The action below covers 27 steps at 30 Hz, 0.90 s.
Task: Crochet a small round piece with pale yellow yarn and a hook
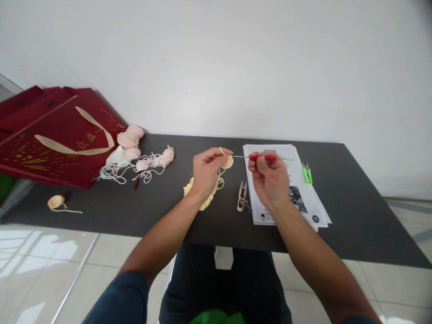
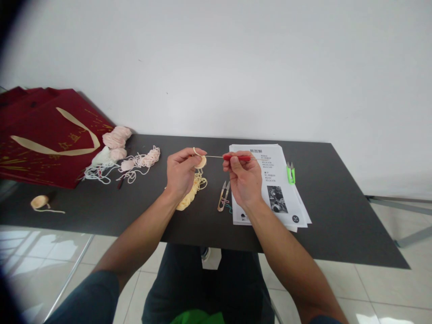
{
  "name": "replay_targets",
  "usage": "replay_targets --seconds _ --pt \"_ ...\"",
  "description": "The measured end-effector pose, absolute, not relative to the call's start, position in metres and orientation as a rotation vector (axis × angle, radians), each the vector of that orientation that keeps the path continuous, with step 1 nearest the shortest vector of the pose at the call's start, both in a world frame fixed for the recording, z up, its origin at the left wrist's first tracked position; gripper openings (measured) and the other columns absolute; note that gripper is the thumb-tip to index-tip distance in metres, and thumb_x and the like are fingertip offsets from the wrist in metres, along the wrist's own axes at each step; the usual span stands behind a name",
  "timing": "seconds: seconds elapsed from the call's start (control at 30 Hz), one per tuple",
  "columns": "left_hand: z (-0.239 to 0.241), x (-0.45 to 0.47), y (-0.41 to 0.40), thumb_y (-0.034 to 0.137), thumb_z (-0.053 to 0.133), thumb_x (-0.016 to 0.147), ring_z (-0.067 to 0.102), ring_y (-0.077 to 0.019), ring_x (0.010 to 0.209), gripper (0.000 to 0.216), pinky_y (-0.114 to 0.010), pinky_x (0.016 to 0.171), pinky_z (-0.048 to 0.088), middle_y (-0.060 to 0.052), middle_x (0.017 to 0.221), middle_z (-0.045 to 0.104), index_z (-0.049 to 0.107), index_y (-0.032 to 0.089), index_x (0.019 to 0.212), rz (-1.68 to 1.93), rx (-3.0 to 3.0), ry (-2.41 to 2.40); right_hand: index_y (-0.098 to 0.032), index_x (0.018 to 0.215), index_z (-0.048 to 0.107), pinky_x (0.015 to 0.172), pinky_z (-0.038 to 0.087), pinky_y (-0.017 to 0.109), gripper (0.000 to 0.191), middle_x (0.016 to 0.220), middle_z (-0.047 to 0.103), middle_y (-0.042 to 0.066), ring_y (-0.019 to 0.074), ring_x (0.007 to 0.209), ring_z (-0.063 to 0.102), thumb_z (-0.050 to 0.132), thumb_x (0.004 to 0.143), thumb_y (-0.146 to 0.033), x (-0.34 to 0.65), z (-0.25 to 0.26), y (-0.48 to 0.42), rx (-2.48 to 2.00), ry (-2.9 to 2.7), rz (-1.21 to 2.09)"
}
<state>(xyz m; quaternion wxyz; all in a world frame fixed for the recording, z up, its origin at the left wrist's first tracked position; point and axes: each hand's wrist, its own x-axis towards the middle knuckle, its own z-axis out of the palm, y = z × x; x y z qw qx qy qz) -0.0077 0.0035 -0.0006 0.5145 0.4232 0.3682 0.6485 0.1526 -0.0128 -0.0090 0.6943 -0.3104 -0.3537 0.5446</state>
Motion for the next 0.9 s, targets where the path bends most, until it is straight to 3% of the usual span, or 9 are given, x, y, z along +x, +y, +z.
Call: replay_targets --seconds 0.6,0.9 --pt "0.007 -0.008 -0.004 0.020 0.076 0.078 0.054 -0.0100 0.062 0.011 -0.024 0.059 0.042 0.000 0.074 0.072 0.082 0.020 0.087 1.573 1.301 1.104 -0.025 0.090 0.073 0.062 0.060 0.020 0.018 0.088 0.081 -0.002 0.0093 0.070 0.072 0.088 0.081 -0.027 0.146 -0.001 -0.020 -0.682 -0.808 1.127" --pt "0.004 -0.009 -0.001 0.019 0.077 0.077 0.059 -0.0106 0.066 0.026 -0.024 0.062 0.049 0.000 0.078 0.071 0.079 0.019 0.103 1.563 1.239 0.985 -0.024 0.089 0.074 0.062 0.060 0.020 0.015 0.087 0.081 -0.002 0.0088 0.069 0.071 0.086 0.083 -0.028 0.147 -0.001 -0.019 -0.709 -0.823 1.127"
